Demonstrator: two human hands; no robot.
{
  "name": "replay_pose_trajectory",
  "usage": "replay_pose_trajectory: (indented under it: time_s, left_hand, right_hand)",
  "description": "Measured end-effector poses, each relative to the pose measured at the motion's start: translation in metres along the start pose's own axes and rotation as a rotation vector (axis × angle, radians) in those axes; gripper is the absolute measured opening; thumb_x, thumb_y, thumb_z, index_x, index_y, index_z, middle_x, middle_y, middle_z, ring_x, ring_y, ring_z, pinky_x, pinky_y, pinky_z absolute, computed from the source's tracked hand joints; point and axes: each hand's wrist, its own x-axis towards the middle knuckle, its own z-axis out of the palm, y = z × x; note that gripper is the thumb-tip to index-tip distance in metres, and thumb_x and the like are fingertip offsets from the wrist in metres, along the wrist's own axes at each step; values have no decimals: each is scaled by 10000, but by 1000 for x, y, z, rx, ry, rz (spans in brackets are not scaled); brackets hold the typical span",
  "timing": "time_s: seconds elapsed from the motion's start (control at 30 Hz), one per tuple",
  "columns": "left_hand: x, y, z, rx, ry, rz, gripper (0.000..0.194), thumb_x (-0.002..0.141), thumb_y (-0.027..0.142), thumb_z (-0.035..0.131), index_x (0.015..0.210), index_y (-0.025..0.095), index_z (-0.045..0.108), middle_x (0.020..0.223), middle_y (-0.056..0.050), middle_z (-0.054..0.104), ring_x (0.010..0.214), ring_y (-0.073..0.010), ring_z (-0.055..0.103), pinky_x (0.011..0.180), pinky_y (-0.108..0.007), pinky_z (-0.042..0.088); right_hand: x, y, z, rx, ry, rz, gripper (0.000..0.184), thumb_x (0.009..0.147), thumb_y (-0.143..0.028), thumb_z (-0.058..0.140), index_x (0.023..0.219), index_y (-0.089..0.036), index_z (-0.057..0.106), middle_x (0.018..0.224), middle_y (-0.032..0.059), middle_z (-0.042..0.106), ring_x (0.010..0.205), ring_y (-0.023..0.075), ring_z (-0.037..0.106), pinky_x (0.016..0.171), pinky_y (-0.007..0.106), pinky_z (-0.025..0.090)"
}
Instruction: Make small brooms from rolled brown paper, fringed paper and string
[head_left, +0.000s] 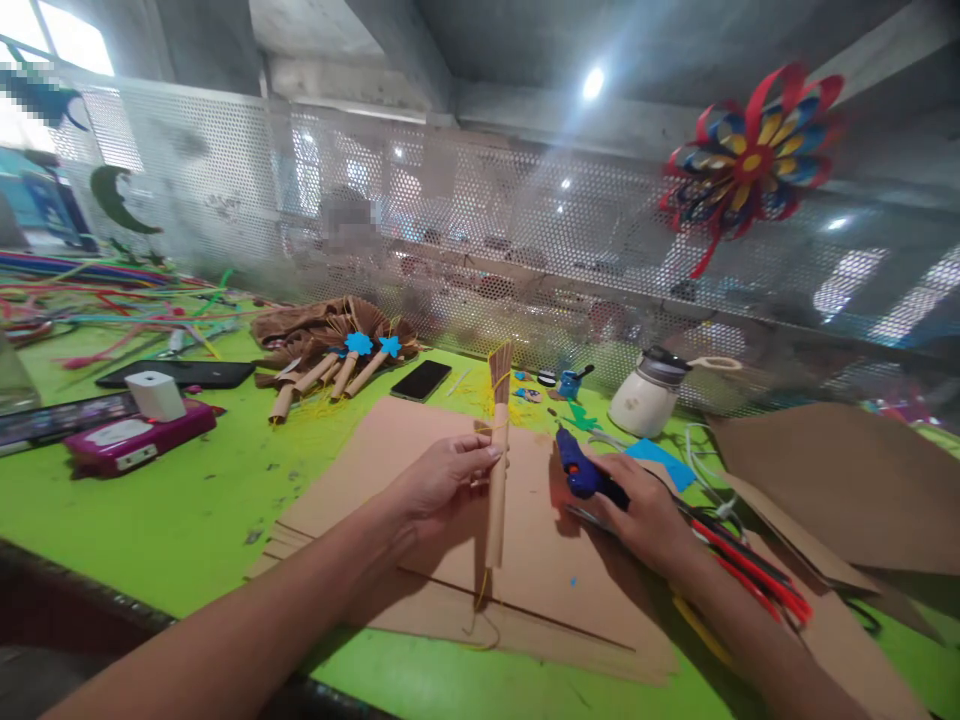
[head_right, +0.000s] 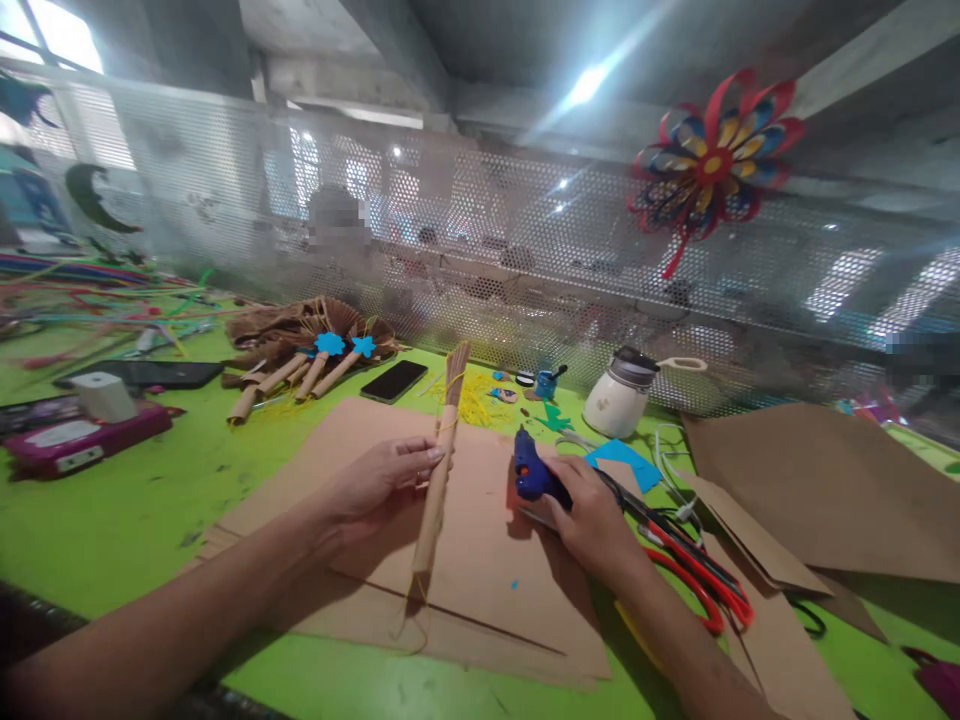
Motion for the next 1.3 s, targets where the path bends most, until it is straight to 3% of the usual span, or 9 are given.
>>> replay_pose_trajectory:
  time_s: [0.17,0.27,0.4,0.53,0.7,0.83,1.0,1.17,1.3]
  left_hand:
    - [0,-2,-1,-19,-13,26,220,621,244,775,761,124,656,743,-15,649,658,-87,550,658,-223,407]
    - [1,-3,-4,-29,-23,34,198,622,242,775,731,134,650,711,4,636,642,-77,543,637,-214,408]
    - [3,-6,-4,-14,16,47,199,624,246,767,740,134,650,718,-2,638,639,-79,548,656,-226,431]
    - [0,-8,4,3,137,72,186,617,225,752,708,120,628,685,-14,631,633,-98,566,689,-264,462]
    - [-16,-5,16,-6,280,122,139,638,159,724,676,109,600,630,-14,616,570,-98,568,649,-267,486]
    - [-29,-9,20,-60,356,149,114,655,120,712,658,96,600,617,-33,617,555,-94,567,624,-245,495]
    - [-36,-28,21,-147,421,109,62,724,79,632,674,104,604,665,-45,631,589,-87,577,621,-193,493]
    - [-42,-42,19,-150,368,-70,99,747,58,550,674,115,587,667,-37,622,624,-103,591,671,-207,509]
    - [-57,-38,8,-71,335,-176,62,722,96,571,661,97,572,641,-60,611,613,-139,613,698,-279,517]
  right_hand:
    - [11,23,22,-101,-14,33,371,764,-161,517,1130,-156,573,1102,116,595,1046,249,535,918,411,435]
    - [13,20,21,-196,-2,12,354,732,-120,528,1077,-150,602,1086,125,594,1052,268,507,925,436,415]
    - [7,-27,6,-147,142,0,215,804,-211,526,993,-156,611,998,126,604,969,260,525,858,421,439]
    - [0,-97,-1,55,62,-37,166,858,-259,500,966,-172,592,869,75,609,803,198,557,729,322,460]
    - [0,-143,12,-157,57,-11,150,864,-291,509,880,-160,579,828,92,574,796,239,520,692,345,402]
    - [-1,-148,17,-304,98,-60,180,886,-225,447,755,-174,559,775,92,555,759,240,485,679,349,355]
    - [-9,-139,20,-309,34,-81,208,881,-152,424,725,-164,562,743,89,561,748,225,489,681,331,342]
    - [-23,-120,29,-232,-36,-62,223,883,-218,463,693,-158,563,717,84,572,710,200,500,645,300,341]
    - [-29,-110,31,-233,-107,-57,243,877,-189,466,664,-152,578,717,85,591,698,183,518,645,286,343]
